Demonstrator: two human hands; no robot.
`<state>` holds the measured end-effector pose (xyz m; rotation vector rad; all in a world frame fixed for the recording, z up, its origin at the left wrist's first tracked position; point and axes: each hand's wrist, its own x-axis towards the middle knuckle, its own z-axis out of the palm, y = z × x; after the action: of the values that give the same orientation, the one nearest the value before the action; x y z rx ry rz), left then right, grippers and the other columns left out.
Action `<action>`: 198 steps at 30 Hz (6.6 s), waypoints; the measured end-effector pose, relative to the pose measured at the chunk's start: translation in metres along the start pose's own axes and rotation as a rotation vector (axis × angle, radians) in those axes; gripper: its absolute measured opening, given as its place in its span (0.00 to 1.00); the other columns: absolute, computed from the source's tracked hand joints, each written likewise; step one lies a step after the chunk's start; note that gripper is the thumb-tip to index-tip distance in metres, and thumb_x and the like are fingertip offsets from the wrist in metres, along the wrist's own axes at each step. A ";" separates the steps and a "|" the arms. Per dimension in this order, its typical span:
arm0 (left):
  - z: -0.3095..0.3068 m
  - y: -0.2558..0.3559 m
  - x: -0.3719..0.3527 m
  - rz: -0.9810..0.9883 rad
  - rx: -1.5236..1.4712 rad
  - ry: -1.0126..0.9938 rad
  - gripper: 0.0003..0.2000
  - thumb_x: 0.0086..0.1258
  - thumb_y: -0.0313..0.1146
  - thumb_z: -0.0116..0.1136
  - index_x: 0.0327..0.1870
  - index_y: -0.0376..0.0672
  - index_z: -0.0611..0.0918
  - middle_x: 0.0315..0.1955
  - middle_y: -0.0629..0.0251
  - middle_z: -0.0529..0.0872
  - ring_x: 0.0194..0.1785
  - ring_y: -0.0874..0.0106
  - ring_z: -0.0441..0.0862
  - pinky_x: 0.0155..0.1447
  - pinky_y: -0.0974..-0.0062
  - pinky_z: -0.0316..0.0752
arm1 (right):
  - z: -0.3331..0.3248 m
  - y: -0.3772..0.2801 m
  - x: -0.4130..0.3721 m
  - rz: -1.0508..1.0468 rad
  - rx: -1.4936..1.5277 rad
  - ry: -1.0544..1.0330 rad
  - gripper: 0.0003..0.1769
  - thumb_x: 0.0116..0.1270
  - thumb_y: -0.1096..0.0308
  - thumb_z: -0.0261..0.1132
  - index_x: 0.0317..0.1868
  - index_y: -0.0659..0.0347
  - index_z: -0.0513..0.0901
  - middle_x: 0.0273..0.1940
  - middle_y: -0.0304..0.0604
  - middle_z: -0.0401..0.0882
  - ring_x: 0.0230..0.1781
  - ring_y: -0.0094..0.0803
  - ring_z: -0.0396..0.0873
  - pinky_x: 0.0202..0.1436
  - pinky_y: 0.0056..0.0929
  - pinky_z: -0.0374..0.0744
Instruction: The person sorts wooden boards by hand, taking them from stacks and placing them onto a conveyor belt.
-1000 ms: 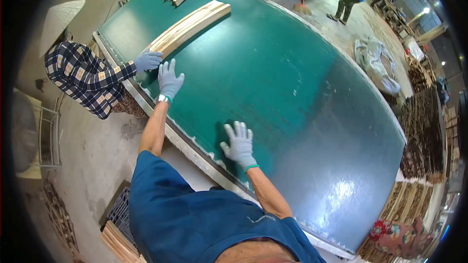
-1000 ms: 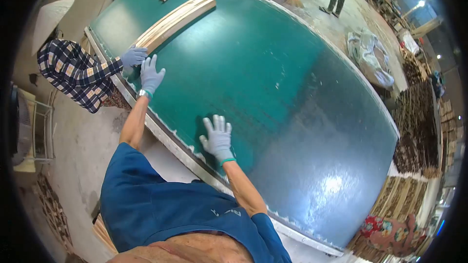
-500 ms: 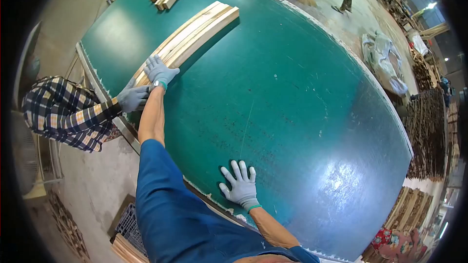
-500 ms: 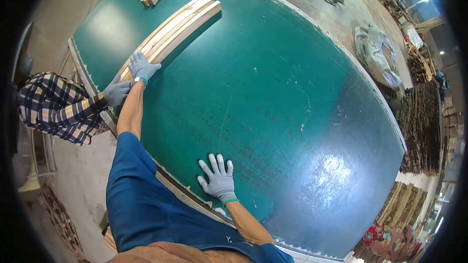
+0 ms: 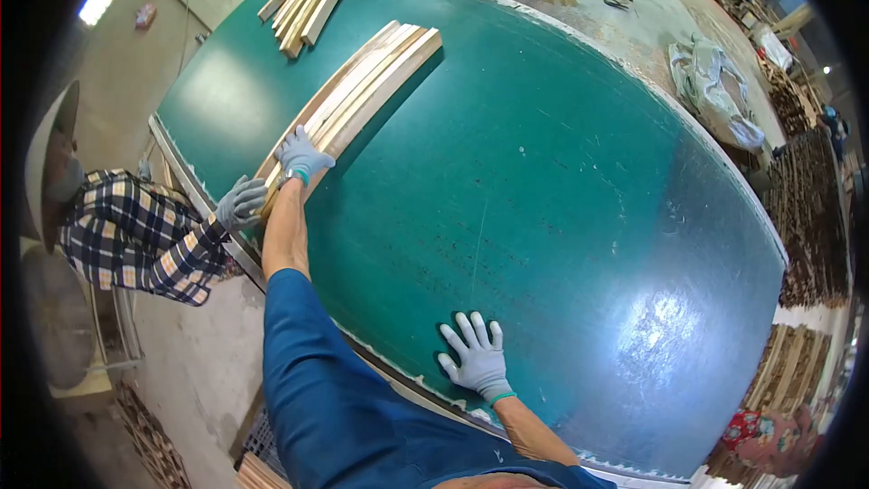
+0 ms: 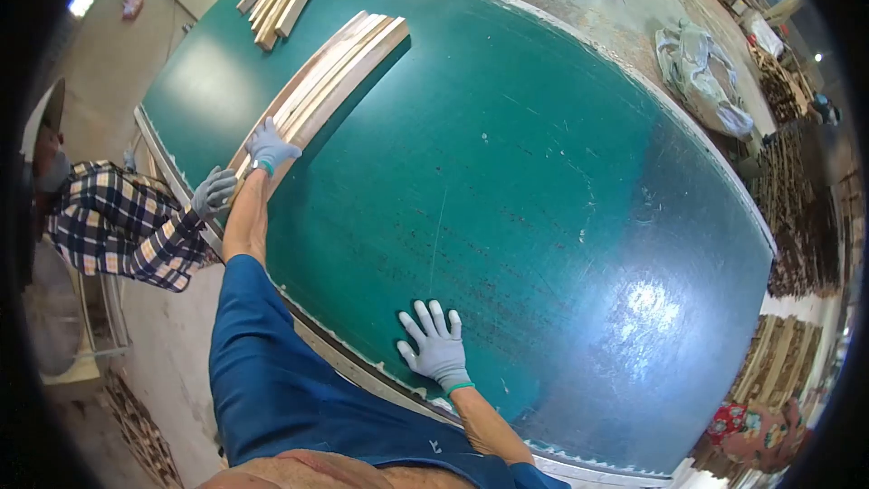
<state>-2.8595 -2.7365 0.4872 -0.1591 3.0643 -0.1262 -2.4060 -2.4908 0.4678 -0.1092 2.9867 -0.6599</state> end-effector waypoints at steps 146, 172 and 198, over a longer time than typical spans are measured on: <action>-0.016 -0.162 -0.028 0.427 -0.083 -0.042 0.56 0.40 0.60 0.74 0.75 0.59 0.56 0.53 0.45 0.77 0.51 0.49 0.80 0.55 0.55 0.76 | 0.081 -0.280 0.058 0.697 0.052 0.523 0.23 0.56 0.60 0.69 0.53 0.53 0.79 0.56 0.46 0.76 0.60 0.48 0.71 0.62 0.46 0.70; -0.184 -0.081 -0.333 1.800 -1.203 -0.887 0.60 0.35 0.34 0.70 0.76 0.45 0.47 0.59 0.61 0.69 0.64 0.61 0.69 0.67 0.65 0.69 | -0.164 -0.332 -0.024 -0.189 0.939 1.261 0.78 0.37 0.59 0.84 0.78 0.60 0.32 0.78 0.51 0.41 0.77 0.40 0.46 0.77 0.36 0.53; -0.250 0.147 -0.559 1.951 -0.045 -0.335 0.60 0.49 0.70 0.64 0.79 0.48 0.47 0.64 0.35 0.65 0.64 0.42 0.69 0.70 0.59 0.63 | -0.154 -0.055 -0.230 -0.322 1.804 1.989 0.26 0.69 0.54 0.58 0.58 0.64 0.75 0.49 0.50 0.82 0.48 0.41 0.81 0.58 0.40 0.79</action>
<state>-2.3379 -2.5116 0.7601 2.2069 1.6423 0.0926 -2.1894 -2.4558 0.6451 -0.1336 -0.2140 1.5899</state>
